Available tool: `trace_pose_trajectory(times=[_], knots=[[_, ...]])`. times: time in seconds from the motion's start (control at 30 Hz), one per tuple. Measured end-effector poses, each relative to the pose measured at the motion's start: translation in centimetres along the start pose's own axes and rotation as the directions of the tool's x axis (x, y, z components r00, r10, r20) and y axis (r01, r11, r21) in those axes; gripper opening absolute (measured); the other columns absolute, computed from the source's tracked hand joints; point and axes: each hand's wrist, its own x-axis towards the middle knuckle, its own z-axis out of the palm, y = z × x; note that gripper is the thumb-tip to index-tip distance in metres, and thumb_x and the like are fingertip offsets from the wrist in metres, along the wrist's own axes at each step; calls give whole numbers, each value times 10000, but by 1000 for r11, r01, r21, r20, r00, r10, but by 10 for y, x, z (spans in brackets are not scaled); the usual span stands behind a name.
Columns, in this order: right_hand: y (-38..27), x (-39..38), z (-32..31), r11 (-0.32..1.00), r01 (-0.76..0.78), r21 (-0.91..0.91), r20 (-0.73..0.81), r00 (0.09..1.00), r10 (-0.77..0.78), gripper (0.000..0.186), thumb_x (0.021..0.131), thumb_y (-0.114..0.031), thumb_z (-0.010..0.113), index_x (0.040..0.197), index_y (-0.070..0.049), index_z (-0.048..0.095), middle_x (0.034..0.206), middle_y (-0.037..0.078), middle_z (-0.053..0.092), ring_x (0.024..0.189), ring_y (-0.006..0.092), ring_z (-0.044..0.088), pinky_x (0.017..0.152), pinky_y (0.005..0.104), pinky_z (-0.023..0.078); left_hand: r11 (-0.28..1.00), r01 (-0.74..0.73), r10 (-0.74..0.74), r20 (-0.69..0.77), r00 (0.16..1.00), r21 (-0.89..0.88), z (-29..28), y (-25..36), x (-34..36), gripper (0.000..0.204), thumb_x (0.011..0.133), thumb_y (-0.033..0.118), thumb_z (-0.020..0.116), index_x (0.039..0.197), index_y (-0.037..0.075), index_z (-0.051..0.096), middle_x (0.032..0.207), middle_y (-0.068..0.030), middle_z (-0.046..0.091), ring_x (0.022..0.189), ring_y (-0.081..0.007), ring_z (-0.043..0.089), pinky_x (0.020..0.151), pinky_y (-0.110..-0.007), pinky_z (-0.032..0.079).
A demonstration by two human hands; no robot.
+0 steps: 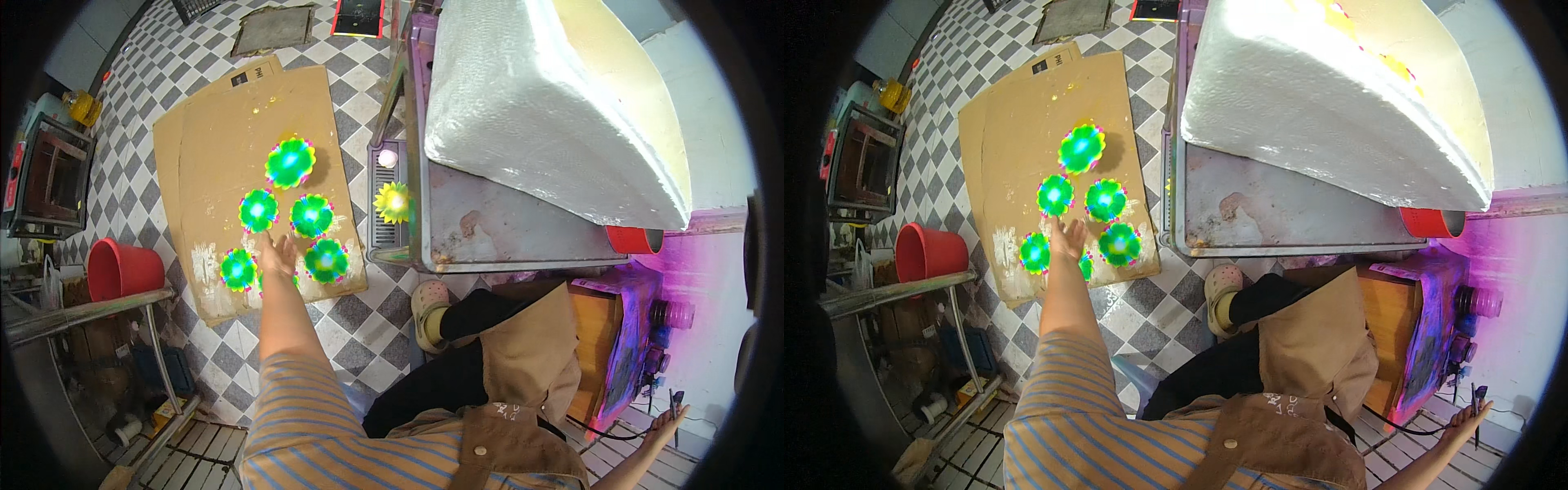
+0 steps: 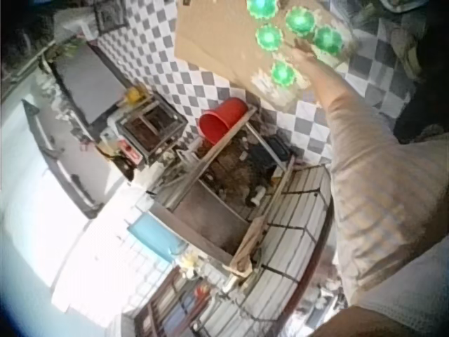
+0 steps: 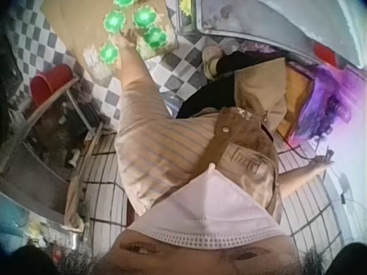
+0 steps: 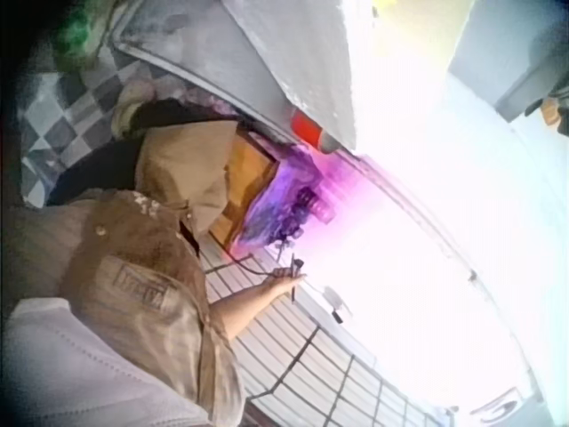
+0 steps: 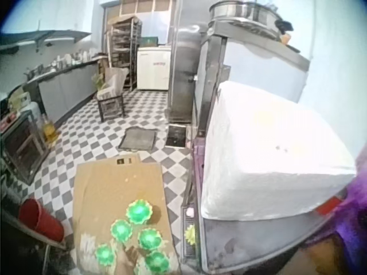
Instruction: The person paints the petals of small flower-shaped plastic decorations with a brush, dipping the brush into paint and applying color to each petal. Finished pieces are placed on a cardboard sheet on the floor.
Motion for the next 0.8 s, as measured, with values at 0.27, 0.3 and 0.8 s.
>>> trace_pose_trajectory(times=[0.27, 0.3, 0.8], knots=[[7, 2, 5, 999, -42, 7, 7, 999, 42, 400, 804, -507, 495, 948, -134, 509, 489, -66, 218, 377, 34, 171, 342, 206, 124, 939, 238, -257, 46, 965, 249, -131, -125, 39, 285, 851, 308, 470, 1007, 70, 488, 822, -51, 537, 624, -124, 513, 504, -241, 408], [10, 2, 0, 999, -36, 13, 2, 999, 36, 395, 805, -505, 496, 947, -137, 509, 489, -65, 218, 377, 34, 171, 343, 207, 124, 906, 177, -97, -220, 971, 385, -93, -135, -6, 210, 843, 266, 481, 841, 56, 481, 655, -34, 490, 463, -118, 466, 380, -222, 367], [51, 46, -52, 991, -35, 132, -34, 999, 40, 350, 803, -480, 509, 945, -160, 500, 491, -78, 223, 383, 25, 179, 349, 202, 125, 50, -975, 899, 434, -49, -215, 231, 81, -327, 272, 860, 114, 446, 1098, -18, 462, 814, -50, 514, 685, -100, 481, 632, -227, 396]])
